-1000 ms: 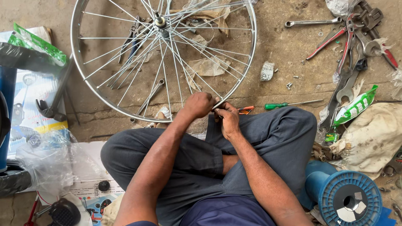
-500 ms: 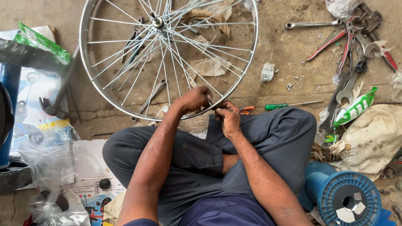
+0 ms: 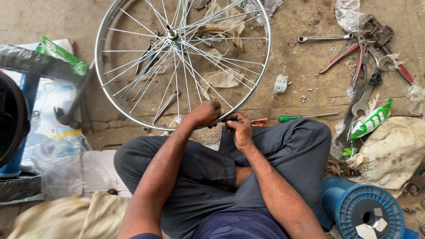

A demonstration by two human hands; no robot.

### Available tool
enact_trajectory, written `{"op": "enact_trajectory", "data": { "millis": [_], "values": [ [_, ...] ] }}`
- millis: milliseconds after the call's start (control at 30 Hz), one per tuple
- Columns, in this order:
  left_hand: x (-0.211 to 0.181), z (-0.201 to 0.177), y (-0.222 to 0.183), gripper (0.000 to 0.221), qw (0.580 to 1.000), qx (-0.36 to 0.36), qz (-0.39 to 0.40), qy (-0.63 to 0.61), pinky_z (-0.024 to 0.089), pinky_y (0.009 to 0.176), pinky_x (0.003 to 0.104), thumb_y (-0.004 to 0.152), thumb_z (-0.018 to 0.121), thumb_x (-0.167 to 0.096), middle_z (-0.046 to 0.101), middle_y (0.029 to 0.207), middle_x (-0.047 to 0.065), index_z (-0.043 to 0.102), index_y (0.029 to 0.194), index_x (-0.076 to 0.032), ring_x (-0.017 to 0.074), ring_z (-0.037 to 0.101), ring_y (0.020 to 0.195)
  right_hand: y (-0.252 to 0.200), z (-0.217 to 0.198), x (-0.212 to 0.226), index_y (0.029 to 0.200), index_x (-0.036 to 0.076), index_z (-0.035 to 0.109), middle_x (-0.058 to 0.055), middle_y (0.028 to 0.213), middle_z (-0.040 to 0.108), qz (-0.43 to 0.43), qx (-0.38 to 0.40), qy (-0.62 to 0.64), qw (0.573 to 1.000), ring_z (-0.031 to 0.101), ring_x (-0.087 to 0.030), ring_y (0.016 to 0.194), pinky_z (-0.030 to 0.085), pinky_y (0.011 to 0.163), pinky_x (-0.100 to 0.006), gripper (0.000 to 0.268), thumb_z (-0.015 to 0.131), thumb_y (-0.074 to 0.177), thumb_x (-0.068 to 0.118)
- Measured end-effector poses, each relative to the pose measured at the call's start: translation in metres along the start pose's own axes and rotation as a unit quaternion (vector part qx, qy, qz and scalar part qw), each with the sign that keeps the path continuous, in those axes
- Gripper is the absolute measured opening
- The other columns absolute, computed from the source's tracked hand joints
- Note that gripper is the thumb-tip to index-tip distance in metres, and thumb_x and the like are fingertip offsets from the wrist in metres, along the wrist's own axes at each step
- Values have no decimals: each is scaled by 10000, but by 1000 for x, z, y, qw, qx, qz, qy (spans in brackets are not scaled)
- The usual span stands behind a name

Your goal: The person threads and tightens spokes onto a bicycle rim by hand while sitting on the floor, handling multiple individual spokes and adjusting their position around the hub and rim.

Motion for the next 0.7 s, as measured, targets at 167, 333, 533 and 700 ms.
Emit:
{"op": "enact_trajectory", "data": {
  "millis": [167,333,533,700],
  "values": [
    [7,0,-5,216,994,34,-7,-101,627,595,439,937,626,-222,707,892,121,633,1044,-34,225,712,695,-6,8,-2,944,-15,693,-53,761,639,5,24,-7,1000,556,-122,661,466,622,-285,111,595,903,18],
    [4,-2,-8,402,995,-60,23,72,548,679,465,1033,546,-348,722,824,213,722,908,-8,312,690,711,-5,12,-5,936,0,697,-41,756,644,23,38,-22,999,553,-112,645,464,609,-279,100,605,908,22],
    [9,-4,-30,370,988,-31,-102,110,586,679,454,987,575,-316,756,841,237,727,924,15,307,744,694,-14,14,-25,939,-15,719,-33,800,695,80,13,-155,985,588,-103,677,472,621,-263,92,658,876,12],
    [26,-12,-42,300,980,-33,-145,129,600,719,467,866,645,-263,770,879,236,742,969,2,331,762,757,-25,51,-8,1008,-10,749,-67,861,751,38,78,-217,972,676,-142,770,543,691,-286,181,689,846,47]
  ]
}}
Point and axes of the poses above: each hand's wrist, its own y-axis towards the middle knuckle, its own z-axis out of the palm, x = y × z, the point moved 9 cm from there along y, towards the middle knuckle
